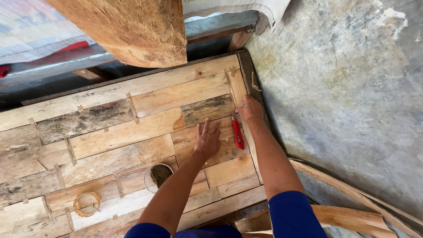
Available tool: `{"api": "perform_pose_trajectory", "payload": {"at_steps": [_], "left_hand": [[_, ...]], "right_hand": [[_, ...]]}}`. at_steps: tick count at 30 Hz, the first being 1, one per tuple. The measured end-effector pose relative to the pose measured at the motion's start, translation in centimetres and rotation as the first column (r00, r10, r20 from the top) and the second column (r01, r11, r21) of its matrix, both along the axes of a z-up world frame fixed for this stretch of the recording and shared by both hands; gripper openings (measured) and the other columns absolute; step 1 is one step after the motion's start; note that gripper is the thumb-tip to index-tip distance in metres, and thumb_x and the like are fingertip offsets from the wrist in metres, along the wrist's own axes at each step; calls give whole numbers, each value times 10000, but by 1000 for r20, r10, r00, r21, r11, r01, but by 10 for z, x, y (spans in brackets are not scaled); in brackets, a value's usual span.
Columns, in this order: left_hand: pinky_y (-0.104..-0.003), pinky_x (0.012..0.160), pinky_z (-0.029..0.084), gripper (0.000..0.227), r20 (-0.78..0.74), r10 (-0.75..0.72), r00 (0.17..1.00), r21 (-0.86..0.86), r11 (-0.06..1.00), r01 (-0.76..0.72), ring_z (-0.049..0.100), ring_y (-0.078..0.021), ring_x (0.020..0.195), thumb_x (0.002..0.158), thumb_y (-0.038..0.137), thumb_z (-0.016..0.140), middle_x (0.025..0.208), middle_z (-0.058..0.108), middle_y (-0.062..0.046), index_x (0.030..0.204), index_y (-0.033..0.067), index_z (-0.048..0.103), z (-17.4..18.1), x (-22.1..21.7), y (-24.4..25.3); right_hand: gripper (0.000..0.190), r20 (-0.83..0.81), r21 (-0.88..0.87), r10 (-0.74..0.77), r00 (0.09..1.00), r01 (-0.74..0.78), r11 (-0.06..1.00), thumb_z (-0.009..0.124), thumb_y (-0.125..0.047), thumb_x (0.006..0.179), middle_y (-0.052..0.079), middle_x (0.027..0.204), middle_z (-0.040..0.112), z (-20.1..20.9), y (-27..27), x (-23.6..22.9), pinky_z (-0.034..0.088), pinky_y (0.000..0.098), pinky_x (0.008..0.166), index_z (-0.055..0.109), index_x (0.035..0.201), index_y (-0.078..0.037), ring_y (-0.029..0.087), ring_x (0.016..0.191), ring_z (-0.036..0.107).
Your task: Constructing a bamboo panel by taping bamboo strips onto a wooden frame and trimming them.
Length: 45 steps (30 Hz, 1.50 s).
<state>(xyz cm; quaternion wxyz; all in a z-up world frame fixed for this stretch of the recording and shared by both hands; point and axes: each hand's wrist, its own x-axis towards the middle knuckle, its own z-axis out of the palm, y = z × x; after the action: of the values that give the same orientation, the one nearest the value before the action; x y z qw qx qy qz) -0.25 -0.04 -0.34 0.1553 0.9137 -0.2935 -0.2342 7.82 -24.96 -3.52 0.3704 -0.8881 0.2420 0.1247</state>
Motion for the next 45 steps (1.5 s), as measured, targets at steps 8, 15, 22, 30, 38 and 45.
{"api": "perform_pose_trajectory", "payload": {"at_steps": [8, 15, 22, 30, 38, 45], "left_hand": [[-719, 1200, 149, 478, -8, 1, 1000, 15, 1000, -1, 44, -438, 1564, 969, 290, 560, 1685, 195, -55, 1396, 75, 534, 5, 1, 0], [-717, 1200, 150, 511, 3, 4, 1000, 13, 1000, -4, 40, -436, 1557, 963, 302, 571, 1686, 187, -54, 1417, 73, 519, 1, 0, 0], [-710, 1202, 136, 494, 1, -17, 1000, 38, 999, 17, 21, -441, 1557, 991, 312, 542, 1690, 167, -58, 1426, 81, 504, 1, 4, 0], [-724, 1198, 138, 458, 8, 61, 998, -99, 993, -59, 79, -438, 1559, 944, 278, 581, 1683, 230, -57, 1350, 67, 559, -10, -3, 2], [-721, 1198, 147, 198, -25, 277, 960, -381, 886, -266, 224, -443, 1547, 935, 235, 582, 1520, 493, -101, 1068, 95, 622, -32, -3, -2], [-519, 1128, 453, 112, -157, 405, 901, -467, 773, -429, 627, -329, 1192, 949, 175, 569, 1085, 688, -145, 997, 74, 583, -17, -11, 13]], "right_hand": [[440, -89, -397, 239, 967, -254, 882, 903, -261, 744, 131, 1015, 742, 31, 10, 13, 538, 453, 826, 638, 1026, -52, 337, 974, 697], [438, -127, -397, 260, 957, -290, 871, 893, -320, 780, 142, 999, 752, 26, 7, 14, 548, 459, 836, 664, 1036, -49, 344, 972, 712], [272, -105, -232, 166, 981, -186, 955, 704, -298, 948, 120, 951, 787, 18, 3, 17, 586, 405, 852, 647, 1045, -50, 293, 941, 760], [348, 91, -332, 194, 977, -154, 931, 890, -234, 802, 120, 991, 763, 13, -4, -6, 561, 438, 803, 681, 1017, -58, 324, 934, 723], [299, 365, 3, -25, 931, 25, 1000, 790, -225, 898, 124, 924, 737, 31, 13, -74, 583, 375, 754, 625, 1069, -44, 249, 852, 737], [518, 258, -217, 103, 961, -46, 975, 900, -241, 735, 161, 1009, 678, 64, 66, -109, 543, 452, 795, 562, 1068, -31, 337, 946, 676]]}}
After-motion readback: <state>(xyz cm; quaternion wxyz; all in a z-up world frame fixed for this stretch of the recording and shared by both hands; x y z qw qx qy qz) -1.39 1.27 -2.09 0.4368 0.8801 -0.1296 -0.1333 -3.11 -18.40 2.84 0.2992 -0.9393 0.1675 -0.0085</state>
